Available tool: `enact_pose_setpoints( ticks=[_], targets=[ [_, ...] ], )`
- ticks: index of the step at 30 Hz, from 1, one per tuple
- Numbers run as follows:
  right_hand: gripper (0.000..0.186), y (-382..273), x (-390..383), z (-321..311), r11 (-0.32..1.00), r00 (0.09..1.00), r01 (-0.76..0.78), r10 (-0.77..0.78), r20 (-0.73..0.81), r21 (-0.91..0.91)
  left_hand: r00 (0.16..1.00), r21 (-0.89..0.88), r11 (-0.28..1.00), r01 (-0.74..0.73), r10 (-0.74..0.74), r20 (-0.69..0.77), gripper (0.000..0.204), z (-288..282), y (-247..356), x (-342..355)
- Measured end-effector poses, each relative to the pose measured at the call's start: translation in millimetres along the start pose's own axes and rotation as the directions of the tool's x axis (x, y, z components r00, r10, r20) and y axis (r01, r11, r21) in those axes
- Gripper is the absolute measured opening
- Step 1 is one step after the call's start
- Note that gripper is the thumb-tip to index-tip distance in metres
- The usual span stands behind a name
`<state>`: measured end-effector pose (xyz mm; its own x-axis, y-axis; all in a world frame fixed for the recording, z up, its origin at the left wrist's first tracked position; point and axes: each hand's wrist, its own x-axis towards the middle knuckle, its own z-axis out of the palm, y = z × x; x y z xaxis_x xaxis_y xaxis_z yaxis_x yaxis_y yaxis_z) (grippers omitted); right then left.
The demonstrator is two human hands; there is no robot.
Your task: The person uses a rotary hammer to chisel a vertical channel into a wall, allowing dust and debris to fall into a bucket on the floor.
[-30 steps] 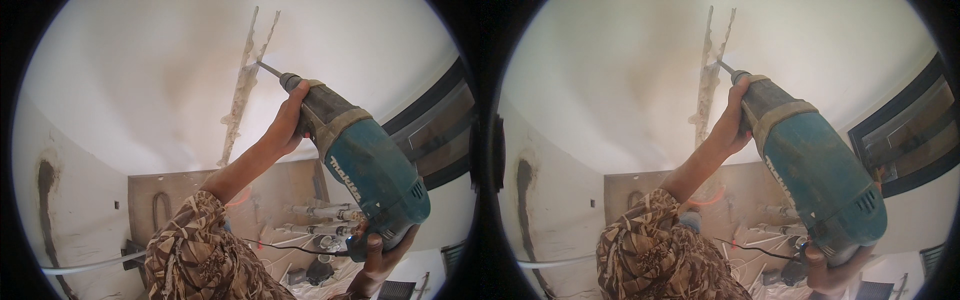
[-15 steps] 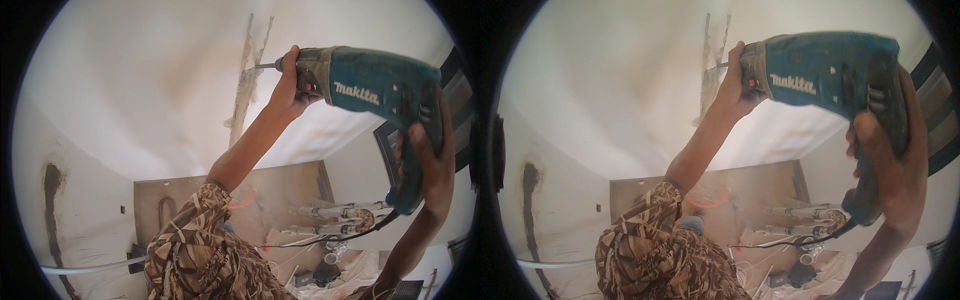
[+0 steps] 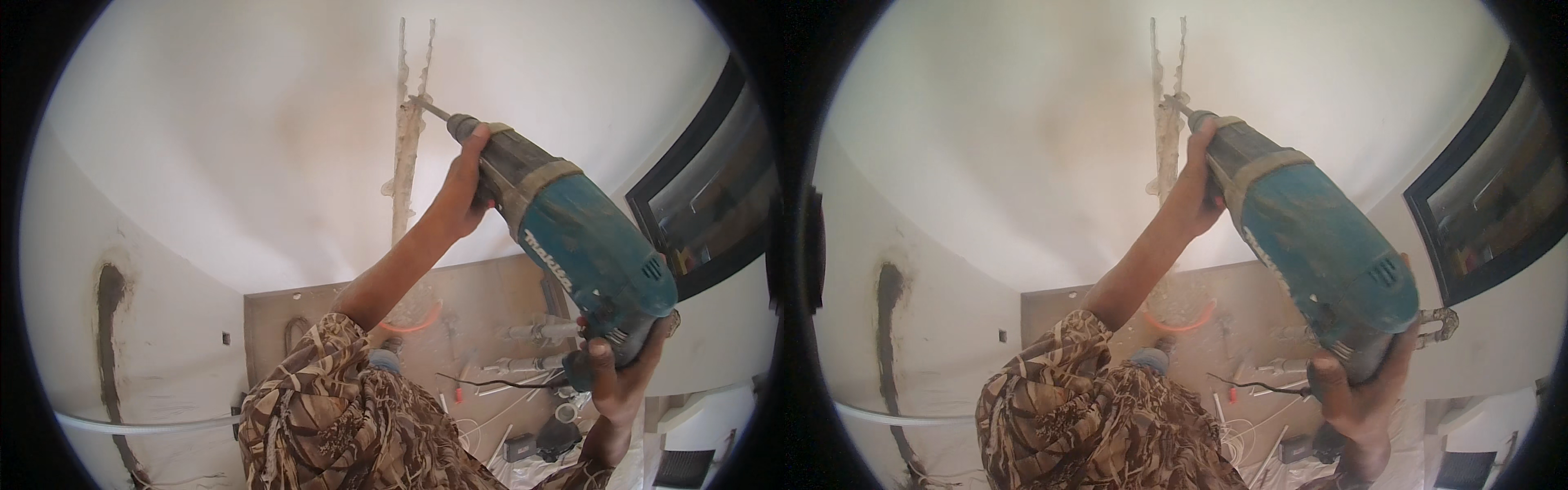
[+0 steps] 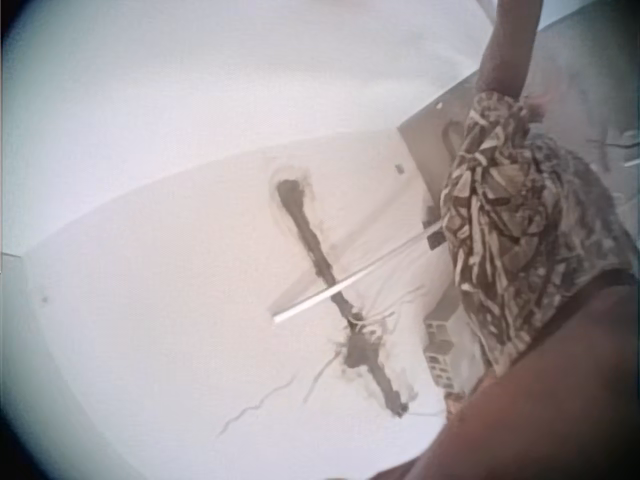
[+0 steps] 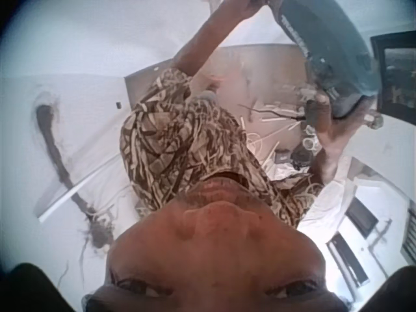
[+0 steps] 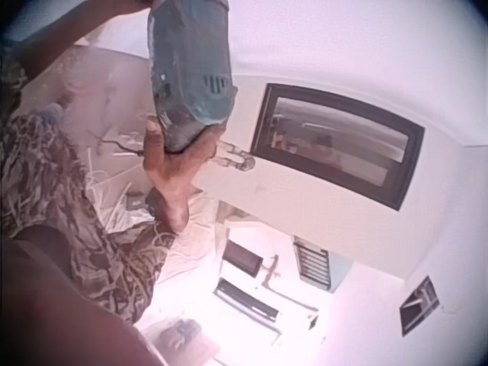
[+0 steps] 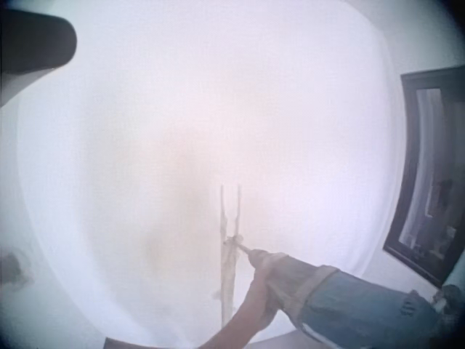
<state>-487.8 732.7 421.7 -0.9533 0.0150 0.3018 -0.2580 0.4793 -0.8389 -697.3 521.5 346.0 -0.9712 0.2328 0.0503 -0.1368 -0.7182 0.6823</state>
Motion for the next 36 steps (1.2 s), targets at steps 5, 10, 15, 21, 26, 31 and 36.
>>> enact_pose_setpoints(
  ticks=[5,10,15,21,26,31,36],
  targets=[
    [0.107,9.9,-14.9,10.2,0.993,0.998,0.067,-0.065,0.02,-0.1,0.999,0.025,0.999,-0.025,0.025,0.031,0.061,-6.5,0.9,-2.1],
    [0.107,2.8,-39.3,25.0,0.966,0.962,0.258,-0.253,0.104,-0.034,0.989,0.052,0.999,-0.016,0.008,0.148,0.063,-16.9,5.7,-20.5],
    [0.105,-11.4,-34.6,20.4,0.987,0.982,0.159,-0.158,0.098,0.004,0.988,-0.039,0.998,-0.058,0.063,0.141,0.061,-14.4,10.6,-19.4],
    [0.104,-58.2,-22.8,3.5,0.992,0.997,0.037,-0.046,-0.069,-0.125,0.972,-0.086,0.992,-0.094,0.11,0.208,0.055,0.1,27.2,-19.5],
    [0.098,-94.1,36.8,-5.4,0.927,0.972,0.187,-0.223,-0.078,-0.325,0.973,-0.271,0.956,-0.112,0.161,0.164,0.055,17.7,41.4,-8.3],
    [0.095,-72.8,53.9,-4.0,0.912,0.978,0.203,-0.204,0.036,-0.357,0.982,-0.228,0.968,-0.1,0.132,0.133,0.058,12.2,31.2,-1.9],
    [0.097,-45.2,8.1,-7.6,0.987,0.998,0.054,-0.06,-0.035,-0.149,0.995,-0.046,0.997,-0.068,0.071,0.074,0.067,13.9,14.2,-12.0]
  ],
)
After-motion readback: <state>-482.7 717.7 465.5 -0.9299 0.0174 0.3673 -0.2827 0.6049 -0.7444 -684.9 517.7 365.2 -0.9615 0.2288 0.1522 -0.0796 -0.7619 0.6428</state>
